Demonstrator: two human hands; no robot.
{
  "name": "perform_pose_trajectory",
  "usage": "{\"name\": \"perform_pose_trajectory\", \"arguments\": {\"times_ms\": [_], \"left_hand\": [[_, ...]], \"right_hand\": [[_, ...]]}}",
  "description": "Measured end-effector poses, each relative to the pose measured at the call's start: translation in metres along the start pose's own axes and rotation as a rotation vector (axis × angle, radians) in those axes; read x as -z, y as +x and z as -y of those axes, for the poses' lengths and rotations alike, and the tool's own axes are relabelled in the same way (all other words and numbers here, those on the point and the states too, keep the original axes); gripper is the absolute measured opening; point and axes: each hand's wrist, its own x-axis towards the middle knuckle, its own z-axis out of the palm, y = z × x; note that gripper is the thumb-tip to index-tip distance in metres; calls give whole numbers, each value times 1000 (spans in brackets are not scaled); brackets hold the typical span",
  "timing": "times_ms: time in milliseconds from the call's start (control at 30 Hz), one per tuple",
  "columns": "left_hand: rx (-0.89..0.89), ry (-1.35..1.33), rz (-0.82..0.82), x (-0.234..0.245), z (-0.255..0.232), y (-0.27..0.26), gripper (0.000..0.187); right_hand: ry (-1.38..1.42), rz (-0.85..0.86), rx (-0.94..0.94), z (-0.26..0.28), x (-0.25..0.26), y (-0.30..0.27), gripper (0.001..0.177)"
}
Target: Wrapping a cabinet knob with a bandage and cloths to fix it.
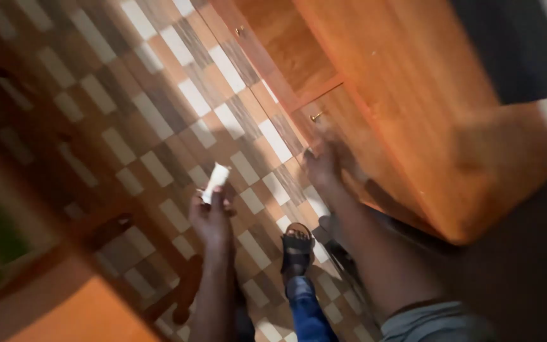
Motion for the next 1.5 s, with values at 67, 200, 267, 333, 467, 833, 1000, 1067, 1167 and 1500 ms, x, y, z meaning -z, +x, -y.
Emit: {"name": "perform_pose_trajectory", "arguments": {"times_ms": [67,200,267,333,467,833,1000,1067,1167,1500], "left_hand": [[-114,-73,-138,-13,20,29,28],[-52,-148,-30,-36,41,52,33],[-46,68,19,-39,39,56,33],[-27,85,75,-40,32,56,34],[-68,13,259,-39,19,55,38],[24,-13,402,-35,21,7,38],[-93,17,438,-36,32,7,34],[-73,27,354,-38,31,11,31],[-68,12,391,-40,43,17,29],[-343,-88,340,-31,11,-28,28]], "right_hand": [[-562,-189,368,61,10,36,61],[-383,19,178,31,-20,67,56],[-127,-126,160,13,-43,64,47],[-163,-186,153,27,-64,35,47],[-199,-161,-18,59,-104,-39,44],[-575,-104,308,88,-96,-179,64],[-401,178,-6,158,-38,-232,39],[140,144,-71,186,-17,-257,23],[-230,-245,365,204,2,-254,25],[-568,-325,623,228,-1,-208,30]]}}
